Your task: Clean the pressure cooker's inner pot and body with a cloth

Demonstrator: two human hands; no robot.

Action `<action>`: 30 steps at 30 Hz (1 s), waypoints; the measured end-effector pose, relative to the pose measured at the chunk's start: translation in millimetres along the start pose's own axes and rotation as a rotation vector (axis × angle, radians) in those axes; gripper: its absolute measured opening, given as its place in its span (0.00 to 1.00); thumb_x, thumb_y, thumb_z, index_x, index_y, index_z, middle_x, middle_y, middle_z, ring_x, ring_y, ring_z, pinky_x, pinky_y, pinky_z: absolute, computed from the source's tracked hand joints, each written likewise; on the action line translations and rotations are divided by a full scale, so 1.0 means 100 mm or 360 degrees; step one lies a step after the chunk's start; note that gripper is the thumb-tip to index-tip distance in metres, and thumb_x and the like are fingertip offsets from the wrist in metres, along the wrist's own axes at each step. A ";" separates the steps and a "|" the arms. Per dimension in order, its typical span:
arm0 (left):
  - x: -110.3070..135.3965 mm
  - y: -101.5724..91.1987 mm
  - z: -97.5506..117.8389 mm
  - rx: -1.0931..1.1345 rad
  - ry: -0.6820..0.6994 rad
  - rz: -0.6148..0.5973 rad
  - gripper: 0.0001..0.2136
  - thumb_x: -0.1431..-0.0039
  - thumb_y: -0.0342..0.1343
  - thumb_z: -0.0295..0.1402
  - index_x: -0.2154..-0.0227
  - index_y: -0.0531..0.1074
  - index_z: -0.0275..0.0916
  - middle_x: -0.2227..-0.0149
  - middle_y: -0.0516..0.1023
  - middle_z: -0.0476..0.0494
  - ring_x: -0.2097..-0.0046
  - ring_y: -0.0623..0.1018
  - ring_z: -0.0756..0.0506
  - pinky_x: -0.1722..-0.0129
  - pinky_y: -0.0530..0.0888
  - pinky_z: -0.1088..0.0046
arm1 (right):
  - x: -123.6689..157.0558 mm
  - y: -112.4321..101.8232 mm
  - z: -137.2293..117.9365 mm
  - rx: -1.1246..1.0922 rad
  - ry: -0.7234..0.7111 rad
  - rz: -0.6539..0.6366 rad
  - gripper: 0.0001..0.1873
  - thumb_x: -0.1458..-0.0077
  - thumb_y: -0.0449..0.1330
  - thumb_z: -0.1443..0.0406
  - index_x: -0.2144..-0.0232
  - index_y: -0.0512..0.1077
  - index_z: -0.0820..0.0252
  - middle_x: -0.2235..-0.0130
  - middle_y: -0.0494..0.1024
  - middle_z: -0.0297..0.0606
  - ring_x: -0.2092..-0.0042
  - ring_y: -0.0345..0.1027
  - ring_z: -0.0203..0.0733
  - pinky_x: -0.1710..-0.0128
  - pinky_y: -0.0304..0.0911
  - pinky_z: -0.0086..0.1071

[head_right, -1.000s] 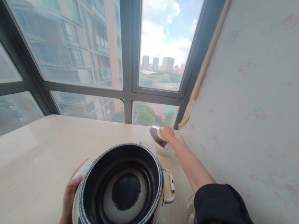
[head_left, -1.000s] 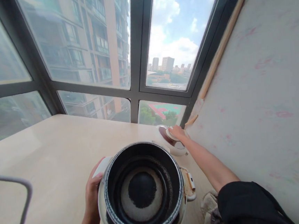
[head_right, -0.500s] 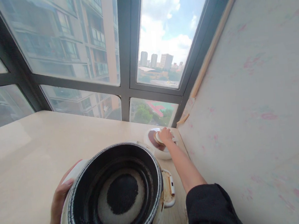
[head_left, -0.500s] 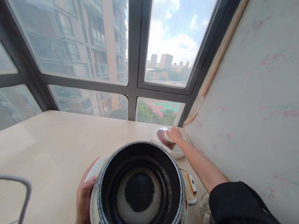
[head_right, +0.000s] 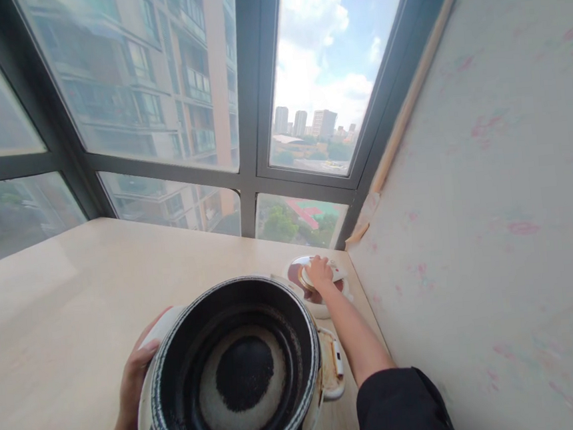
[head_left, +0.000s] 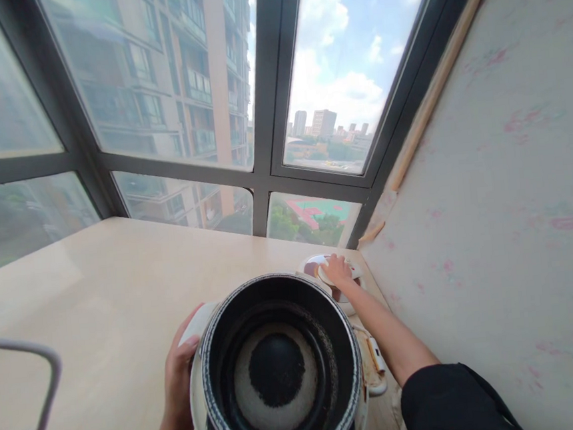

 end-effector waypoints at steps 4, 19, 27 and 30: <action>-0.01 0.02 0.00 0.0005 -0.0005 -0.0024 0.32 0.53 0.63 0.46 0.43 0.75 0.39 0.50 0.84 0.40 0.46 0.80 0.29 0.44 0.76 0.52 | 0.06 -0.06 0.01 -0.0014 -0.0116 -0.0061 0.25 0.34 0.59 0.57 0.40 0.69 0.62 0.42 0.73 0.57 0.43 0.71 0.56 0.44 0.63 0.43; -0.02 0.11 0.08 -0.0010 0.0123 -0.0158 0.28 0.53 0.62 0.45 0.48 0.76 0.38 0.51 0.83 0.40 0.46 0.79 0.31 0.44 0.75 0.56 | 1.25 -0.57 0.20 -0.1072 -0.0284 -0.0056 0.31 0.30 0.40 0.49 0.51 0.76 0.60 0.48 0.81 0.51 0.45 0.74 0.51 0.43 0.67 0.43; -0.02 0.06 0.22 -0.0178 0.0245 -0.0080 0.25 0.53 0.62 0.45 0.53 0.80 0.36 0.51 0.84 0.38 0.45 0.79 0.32 0.45 0.75 0.57 | 2.42 -0.48 0.26 -0.2754 0.0194 -0.0475 0.29 0.51 0.65 0.39 0.59 0.80 0.54 0.58 0.85 0.42 0.54 0.80 0.57 0.58 0.75 0.44; 0.03 -0.01 0.32 -0.0238 0.0269 0.0062 0.23 0.57 0.67 0.43 0.58 0.82 0.36 0.59 0.85 0.40 0.53 0.82 0.35 0.54 0.78 0.62 | 2.52 -0.57 0.23 -0.2808 0.0243 -0.0154 0.23 0.54 0.68 0.45 0.63 0.81 0.54 0.59 0.85 0.40 0.53 0.79 0.55 0.56 0.75 0.42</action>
Point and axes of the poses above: each hand's wrist, its own x-axis away from the middle knuckle, its own y-axis out of the palm, z = x × y, the point moved 9 cm from there along -x, towards the middle knuckle
